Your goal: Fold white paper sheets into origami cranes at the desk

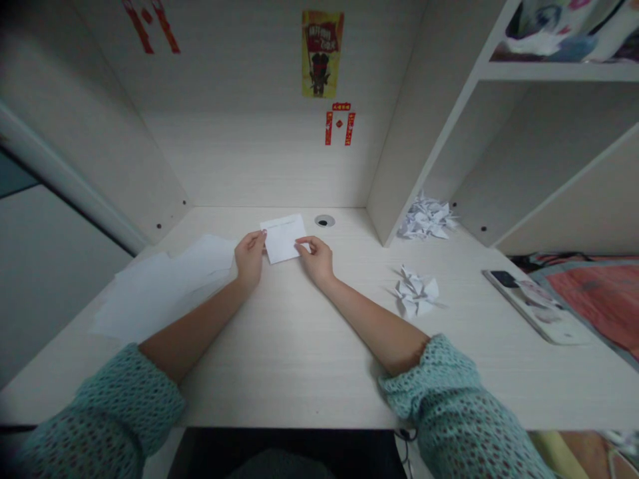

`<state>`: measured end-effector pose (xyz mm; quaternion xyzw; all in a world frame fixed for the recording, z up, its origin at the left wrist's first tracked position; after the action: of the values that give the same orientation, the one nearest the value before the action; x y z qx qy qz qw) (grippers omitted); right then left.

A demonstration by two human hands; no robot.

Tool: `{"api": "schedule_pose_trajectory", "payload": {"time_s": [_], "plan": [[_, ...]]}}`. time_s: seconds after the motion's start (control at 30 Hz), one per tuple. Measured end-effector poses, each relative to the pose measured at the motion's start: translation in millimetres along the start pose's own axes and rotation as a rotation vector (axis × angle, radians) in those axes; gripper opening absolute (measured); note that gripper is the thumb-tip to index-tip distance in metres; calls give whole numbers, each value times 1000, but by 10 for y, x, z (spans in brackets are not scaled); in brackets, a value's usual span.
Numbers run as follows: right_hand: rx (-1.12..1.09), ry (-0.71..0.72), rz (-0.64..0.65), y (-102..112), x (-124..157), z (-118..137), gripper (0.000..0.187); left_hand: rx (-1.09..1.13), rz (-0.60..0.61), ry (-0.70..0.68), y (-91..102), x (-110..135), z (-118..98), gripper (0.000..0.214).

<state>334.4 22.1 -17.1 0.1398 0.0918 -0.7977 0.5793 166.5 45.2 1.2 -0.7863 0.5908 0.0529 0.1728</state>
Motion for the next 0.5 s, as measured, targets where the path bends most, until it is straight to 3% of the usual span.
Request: {"api": "schedule_pose_trajectory", "payload": {"time_s": [0.2,0.5], "plan": [[-112,-55,-12,0,-46,-24,25,64,-63,124,44,-5,10,24],[-99,-55,42,-11,-37,2,31,142,-87,165,70,-33,57,25]]}}
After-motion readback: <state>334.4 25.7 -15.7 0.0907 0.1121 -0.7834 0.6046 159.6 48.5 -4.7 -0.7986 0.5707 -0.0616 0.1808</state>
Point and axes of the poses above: each hand's wrist, its own x-axis away from the middle knuckle, its own y-axis out of the back of the hand, z = x × y, the point moved 3 cm from there along -x, towards the middle knuckle, and after that the axes turned 1 degree about -z, right-handed, at the moved point
